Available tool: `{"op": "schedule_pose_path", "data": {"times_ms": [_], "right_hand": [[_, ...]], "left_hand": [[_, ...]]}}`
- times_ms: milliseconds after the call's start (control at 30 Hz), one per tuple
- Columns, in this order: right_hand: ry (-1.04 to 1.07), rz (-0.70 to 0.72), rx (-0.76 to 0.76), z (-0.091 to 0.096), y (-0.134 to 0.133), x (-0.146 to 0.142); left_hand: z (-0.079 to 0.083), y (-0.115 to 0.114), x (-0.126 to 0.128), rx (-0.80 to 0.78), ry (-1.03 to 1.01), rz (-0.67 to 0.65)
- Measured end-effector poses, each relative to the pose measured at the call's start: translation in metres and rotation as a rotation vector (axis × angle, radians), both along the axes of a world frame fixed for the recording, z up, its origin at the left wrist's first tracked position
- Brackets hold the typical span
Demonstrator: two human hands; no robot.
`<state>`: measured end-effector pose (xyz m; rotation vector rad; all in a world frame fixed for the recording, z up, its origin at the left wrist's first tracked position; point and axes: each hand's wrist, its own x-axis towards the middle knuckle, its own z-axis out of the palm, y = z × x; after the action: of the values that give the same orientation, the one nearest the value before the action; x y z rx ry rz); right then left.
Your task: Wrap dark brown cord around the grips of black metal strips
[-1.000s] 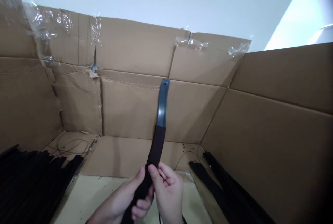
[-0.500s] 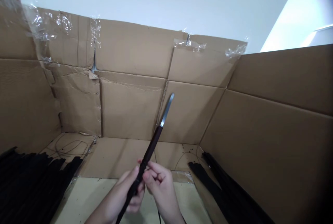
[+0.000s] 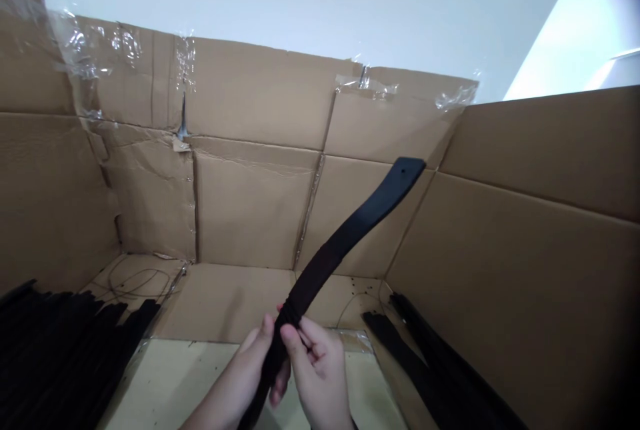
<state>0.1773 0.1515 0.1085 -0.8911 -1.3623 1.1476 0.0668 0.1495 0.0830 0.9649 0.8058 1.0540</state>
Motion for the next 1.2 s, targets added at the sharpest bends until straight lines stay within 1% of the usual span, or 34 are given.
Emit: {"op": "schedule_pose_path", "data": {"times_ms": [33, 67, 100, 167, 200, 233, 267, 333, 367, 400, 433, 500, 533, 567, 600, 667, 700, 733, 767, 867, 900, 933, 1033, 1067, 1100, 1167, 1200], "right_hand": [[0.02, -0.04, 0.01, 0.0, 0.001, 0.0], [0.041, -0.052, 0.029, 0.001, 0.003, 0.0], [0.057, -0.022, 0.045, 0.002, 0.004, 0.0], [0.065, 0.1, 0.034, 0.002, 0.005, 0.001], [0.066, 0.147, 0.013, 0.002, 0.005, 0.001], [0.071, 0.153, -0.004, -0.001, 0.005, 0.0], [0.074, 0.117, -0.013, -0.004, 0.004, -0.001], [0.097, -0.019, -0.025, -0.012, 0.003, -0.006], [0.112, -0.057, -0.038, -0.015, 0.002, -0.008], [0.119, -0.068, -0.042, -0.018, 0.002, -0.01], [0.118, -0.058, -0.032, -0.018, 0.001, -0.01], [0.095, -0.005, 0.01, -0.013, 0.0, -0.009], [0.069, 0.017, 0.036, -0.009, -0.001, -0.007], [0.044, 0.029, 0.058, -0.004, -0.001, -0.005], [0.025, 0.036, 0.065, 0.0, -0.001, -0.003], [0.012, 0.039, 0.06, 0.005, -0.001, -0.001], [0.021, 0.035, 0.059, 0.006, -0.001, -0.001], [0.044, 0.041, 0.058, 0.006, -0.001, -0.001], [0.071, 0.057, 0.06, 0.005, -0.001, -0.002], [0.093, 0.124, 0.04, 0.002, -0.002, -0.003], [0.083, 0.118, 0.028, 0.002, -0.002, -0.003], [0.08, 0.082, 0.021, 0.002, -0.001, -0.002], [0.117, -0.058, 0.023, 0.004, 0.001, -0.002], [0.127, -0.057, 0.02, 0.004, 0.002, -0.002], [0.123, -0.027, 0.011, 0.004, 0.003, -0.002], [0.08, 0.04, -0.015, 0.003, 0.006, -0.002], [0.058, 0.038, -0.025, 0.002, 0.007, -0.001]], "left_hand": [[0.0, 0.0, -0.001, 0.049, 0.026, 0.064], [0.0, -0.001, -0.002, 0.057, 0.029, 0.086], [0.001, -0.001, -0.004, 0.02, 0.006, 0.042], [0.003, 0.0, -0.008, -0.121, -0.093, -0.189], [0.003, 0.001, -0.009, -0.16, -0.126, -0.275], [0.003, 0.002, -0.008, -0.156, -0.129, -0.269], [0.003, 0.002, -0.007, -0.121, -0.105, -0.173], [0.002, 0.001, -0.002, -0.029, -0.026, 0.077], [0.002, 0.0, 0.0, -0.003, 0.006, 0.157], [0.002, -0.002, 0.002, -0.005, 0.02, 0.167], [0.002, -0.004, 0.003, -0.039, 0.02, 0.116], [0.004, -0.007, 0.002, -0.151, -0.003, -0.056], [0.005, -0.008, 0.001, -0.193, -0.007, -0.114], [0.006, -0.008, 0.0, -0.196, 0.001, -0.126], [0.007, -0.008, -0.001, -0.159, 0.018, -0.091], [0.008, -0.009, -0.003, -0.011, 0.04, 0.01], [0.007, -0.009, -0.005, 0.049, 0.034, 0.029], [0.006, -0.009, -0.008, 0.076, 0.019, 0.006], [0.005, -0.009, -0.01, 0.069, -0.002, -0.049], [0.002, -0.006, -0.018, 0.001, -0.019, -0.267], [0.001, -0.005, -0.019, 0.014, 0.006, -0.283], [0.002, -0.004, -0.019, 0.057, 0.056, -0.242], [0.005, -0.004, -0.015, 0.271, 0.283, 0.147], [0.005, -0.004, -0.013, 0.275, 0.312, 0.195], [0.005, -0.005, -0.01, 0.22, 0.299, 0.163], [0.001, -0.003, -0.004, 0.028, 0.176, -0.024], [-0.001, -0.001, 0.0, -0.038, 0.112, -0.085]]}}
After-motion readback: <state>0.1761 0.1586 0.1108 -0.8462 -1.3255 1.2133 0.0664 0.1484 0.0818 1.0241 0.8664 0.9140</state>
